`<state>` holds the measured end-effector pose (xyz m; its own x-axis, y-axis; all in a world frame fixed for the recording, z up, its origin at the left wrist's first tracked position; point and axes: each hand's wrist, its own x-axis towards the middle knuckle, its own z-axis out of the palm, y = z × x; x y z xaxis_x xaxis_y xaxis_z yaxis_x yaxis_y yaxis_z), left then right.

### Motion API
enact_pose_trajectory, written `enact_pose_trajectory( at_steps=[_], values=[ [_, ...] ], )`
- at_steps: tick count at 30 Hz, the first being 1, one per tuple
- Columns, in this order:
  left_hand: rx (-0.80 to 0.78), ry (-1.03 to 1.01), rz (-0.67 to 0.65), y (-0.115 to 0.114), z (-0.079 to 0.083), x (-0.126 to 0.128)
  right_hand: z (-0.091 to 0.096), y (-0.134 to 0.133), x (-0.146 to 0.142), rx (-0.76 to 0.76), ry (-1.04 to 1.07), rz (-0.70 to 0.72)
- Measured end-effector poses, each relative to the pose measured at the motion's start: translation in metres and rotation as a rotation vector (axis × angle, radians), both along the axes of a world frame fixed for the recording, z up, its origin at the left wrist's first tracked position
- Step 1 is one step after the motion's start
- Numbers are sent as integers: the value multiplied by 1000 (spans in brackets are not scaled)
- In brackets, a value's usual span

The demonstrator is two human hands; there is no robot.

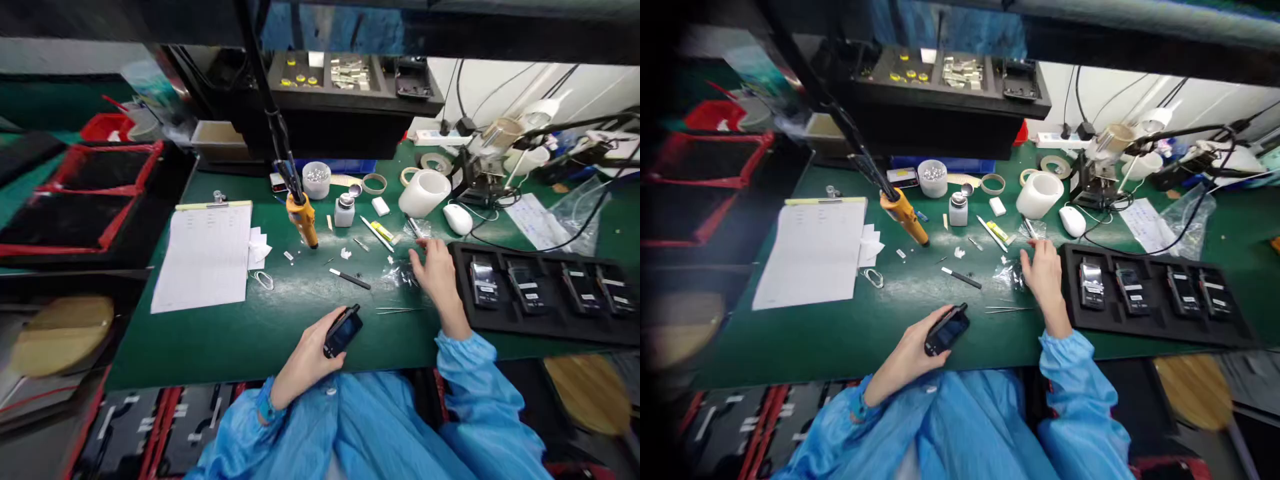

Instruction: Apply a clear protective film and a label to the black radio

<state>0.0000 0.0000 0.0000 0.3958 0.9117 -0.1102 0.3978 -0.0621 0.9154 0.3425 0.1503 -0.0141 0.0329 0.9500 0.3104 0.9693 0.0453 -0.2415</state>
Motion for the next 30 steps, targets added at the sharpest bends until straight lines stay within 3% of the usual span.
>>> enact_pose_trajectory(
  at_steps=[3,6,11,16,19,21,23,25,28,30],
  values=[
    [18,109,-56,0,7,0,0,36,8,-47,49,-77],
    [90,222,-90,3,7,-2,-3,53,14,-79,134,-129],
    [180,358,-147,16,4,-6,-12,50,21,-57,256,-107],
    [155,343,-301,49,30,2,-9,46,25,-25,430,-36],
    [216,185,-323,93,48,24,2,52,31,-10,528,-1],
    [263,19,-289,133,52,52,14,61,39,2,565,14],
    [261,-182,-226,180,47,88,30,75,50,-1,580,38],
    [225,-319,-27,228,37,127,47,92,61,-24,583,75],
    [238,-362,143,288,20,176,68,118,76,-83,588,144],
    [246,-378,236,315,10,197,77,132,83,-124,595,186]
  ],
)
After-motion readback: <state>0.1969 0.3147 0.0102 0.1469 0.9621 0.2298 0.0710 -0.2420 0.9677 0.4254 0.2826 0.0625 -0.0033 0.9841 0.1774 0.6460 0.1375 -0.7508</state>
